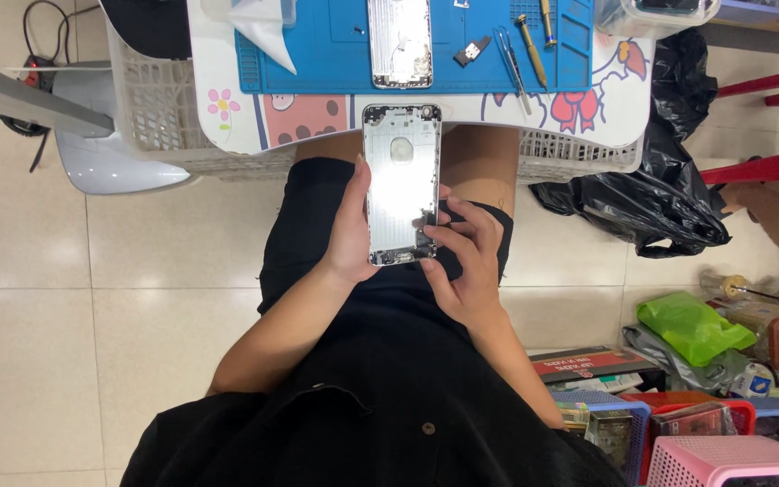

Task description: The person repairs a disassembled smartphone on a blue repair mat. They use a pry tool to work around the phone's internal frame, use a screwdriver on the phone's edge, lift and reposition the phone body, and handle the removed back cover while working on the device.

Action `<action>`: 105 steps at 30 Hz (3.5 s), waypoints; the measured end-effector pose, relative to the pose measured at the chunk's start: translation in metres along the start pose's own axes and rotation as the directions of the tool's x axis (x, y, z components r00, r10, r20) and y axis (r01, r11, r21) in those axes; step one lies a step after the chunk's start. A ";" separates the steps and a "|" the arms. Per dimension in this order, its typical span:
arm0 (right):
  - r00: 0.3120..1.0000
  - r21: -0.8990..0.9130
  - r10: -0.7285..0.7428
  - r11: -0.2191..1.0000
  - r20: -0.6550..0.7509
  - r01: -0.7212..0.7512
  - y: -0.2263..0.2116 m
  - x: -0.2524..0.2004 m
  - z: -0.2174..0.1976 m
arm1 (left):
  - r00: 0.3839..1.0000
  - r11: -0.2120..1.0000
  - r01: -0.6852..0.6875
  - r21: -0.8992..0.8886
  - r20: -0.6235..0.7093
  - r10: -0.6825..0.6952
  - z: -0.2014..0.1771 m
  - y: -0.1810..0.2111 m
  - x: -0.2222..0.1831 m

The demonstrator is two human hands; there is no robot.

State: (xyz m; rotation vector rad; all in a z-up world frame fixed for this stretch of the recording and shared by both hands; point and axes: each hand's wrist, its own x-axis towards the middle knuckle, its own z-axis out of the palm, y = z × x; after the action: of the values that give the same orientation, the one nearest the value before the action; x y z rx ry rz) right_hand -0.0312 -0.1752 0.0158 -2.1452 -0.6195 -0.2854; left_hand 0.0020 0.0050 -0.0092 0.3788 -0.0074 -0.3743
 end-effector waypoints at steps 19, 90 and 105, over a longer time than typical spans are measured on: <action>0.992 -0.201 -0.102 0.973 0.072 0.115 0.007 0.005 0.023 | 0.997 0.997 -0.075 -0.023 -0.028 0.075 -0.016 0.018 -0.006; 0.976 0.007 -0.202 0.979 0.085 0.202 0.055 0.063 0.059 | 0.983 0.767 0.093 0.634 -0.180 0.029 -0.057 0.067 -0.019; 0.982 -0.146 -0.165 0.973 0.096 0.178 0.049 0.071 0.074 | 0.948 0.761 0.112 0.639 -0.297 0.110 -0.051 0.082 -0.012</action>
State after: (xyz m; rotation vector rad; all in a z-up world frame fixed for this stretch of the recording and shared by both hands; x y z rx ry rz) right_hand 0.0533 -0.1176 -0.0329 -2.2641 -0.8580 -0.3489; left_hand 0.0240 0.0982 -0.0259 1.1388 0.1860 -0.2975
